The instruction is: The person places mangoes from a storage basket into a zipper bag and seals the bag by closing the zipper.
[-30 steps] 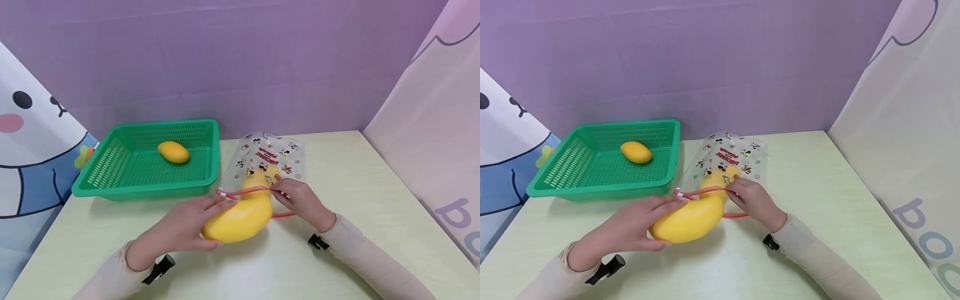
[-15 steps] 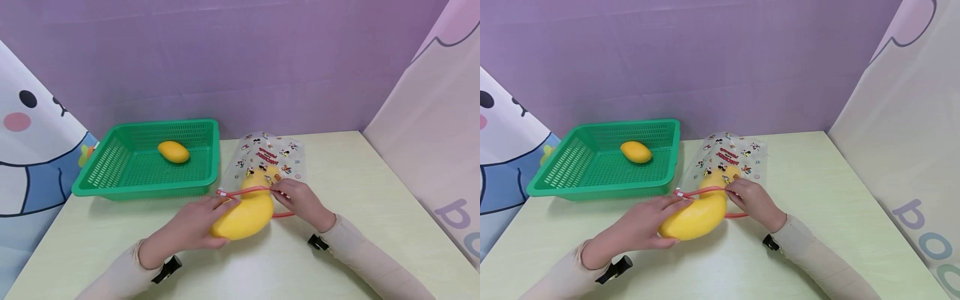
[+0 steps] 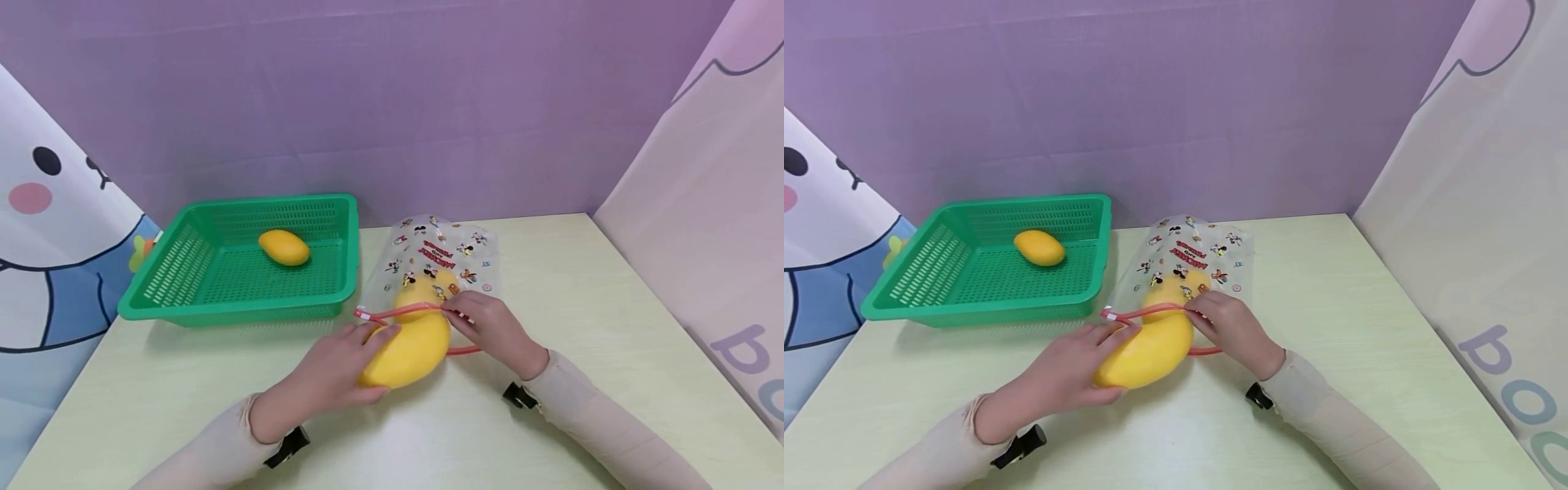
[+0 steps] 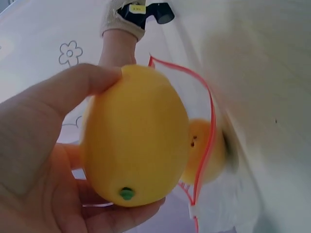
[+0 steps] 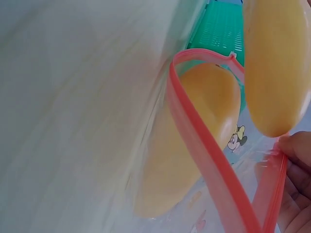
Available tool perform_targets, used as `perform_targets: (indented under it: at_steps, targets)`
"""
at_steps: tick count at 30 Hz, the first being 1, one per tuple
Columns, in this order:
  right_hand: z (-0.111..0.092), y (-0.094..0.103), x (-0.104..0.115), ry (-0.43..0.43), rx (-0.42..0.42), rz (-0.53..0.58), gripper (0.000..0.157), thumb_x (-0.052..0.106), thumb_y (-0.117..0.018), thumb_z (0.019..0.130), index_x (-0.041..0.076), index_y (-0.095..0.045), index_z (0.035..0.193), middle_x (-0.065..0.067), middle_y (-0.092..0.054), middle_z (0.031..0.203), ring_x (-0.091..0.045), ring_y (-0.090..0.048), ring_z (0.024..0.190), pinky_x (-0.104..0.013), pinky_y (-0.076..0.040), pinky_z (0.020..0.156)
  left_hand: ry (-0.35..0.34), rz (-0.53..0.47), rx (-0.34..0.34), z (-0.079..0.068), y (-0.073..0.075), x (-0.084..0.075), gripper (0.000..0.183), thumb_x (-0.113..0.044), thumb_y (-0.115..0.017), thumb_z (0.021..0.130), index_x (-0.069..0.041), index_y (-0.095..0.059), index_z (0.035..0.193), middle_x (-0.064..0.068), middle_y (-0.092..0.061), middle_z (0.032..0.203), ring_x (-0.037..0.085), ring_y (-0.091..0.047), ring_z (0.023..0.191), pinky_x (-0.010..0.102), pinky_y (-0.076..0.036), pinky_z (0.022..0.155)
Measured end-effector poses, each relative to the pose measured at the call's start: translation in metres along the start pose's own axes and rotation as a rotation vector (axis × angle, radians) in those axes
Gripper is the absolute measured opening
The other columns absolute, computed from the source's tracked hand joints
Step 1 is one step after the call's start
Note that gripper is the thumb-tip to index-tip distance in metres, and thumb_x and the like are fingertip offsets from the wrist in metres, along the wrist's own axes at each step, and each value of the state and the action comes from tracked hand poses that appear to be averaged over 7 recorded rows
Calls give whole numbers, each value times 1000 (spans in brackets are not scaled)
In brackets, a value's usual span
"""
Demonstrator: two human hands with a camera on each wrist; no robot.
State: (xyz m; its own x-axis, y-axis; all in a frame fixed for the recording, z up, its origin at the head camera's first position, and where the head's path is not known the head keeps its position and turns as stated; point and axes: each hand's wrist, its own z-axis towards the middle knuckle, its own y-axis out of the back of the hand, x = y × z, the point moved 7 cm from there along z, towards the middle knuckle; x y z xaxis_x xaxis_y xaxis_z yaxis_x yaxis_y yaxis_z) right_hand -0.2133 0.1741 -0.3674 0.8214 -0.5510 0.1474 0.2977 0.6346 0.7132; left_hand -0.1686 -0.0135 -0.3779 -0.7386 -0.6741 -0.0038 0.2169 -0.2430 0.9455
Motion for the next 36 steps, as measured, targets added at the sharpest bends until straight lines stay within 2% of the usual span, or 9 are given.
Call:
perform_targets:
  at_steps: [10, 27, 36]
  targets:
    - [1, 0, 0, -1, -3, 3, 19, 4, -79, 73, 5, -70, 90, -3, -69, 84, -15, -65, 77, -26, -55, 70, 76, -5, 31, 6, -6, -2, 78, -49, -72, 75, -12, -44, 138, 17, -60, 117, 31, -59, 101, 41, -54, 71]
    - [2, 2, 2, 4, -14, -1, 19, 5, -79, 73, 5, -70, 89, -3, -69, 83, -15, -65, 76, -26, -55, 69, 109, -16, 44, 14, -13, -7, 79, -50, -71, 76, -10, -44, 138, 21, -59, 118, 34, -59, 100, 42, -54, 70]
    - [2, 2, 1, 6, -22, 2, 19, 5, -79, 73, 4, -70, 89, -4, -69, 84, -16, -66, 78, -26, -55, 69, 129, 2, 24, 17, -15, -10, 79, -50, -72, 75, -10, -46, 137, 19, -59, 118, 32, -59, 98, 39, -54, 65]
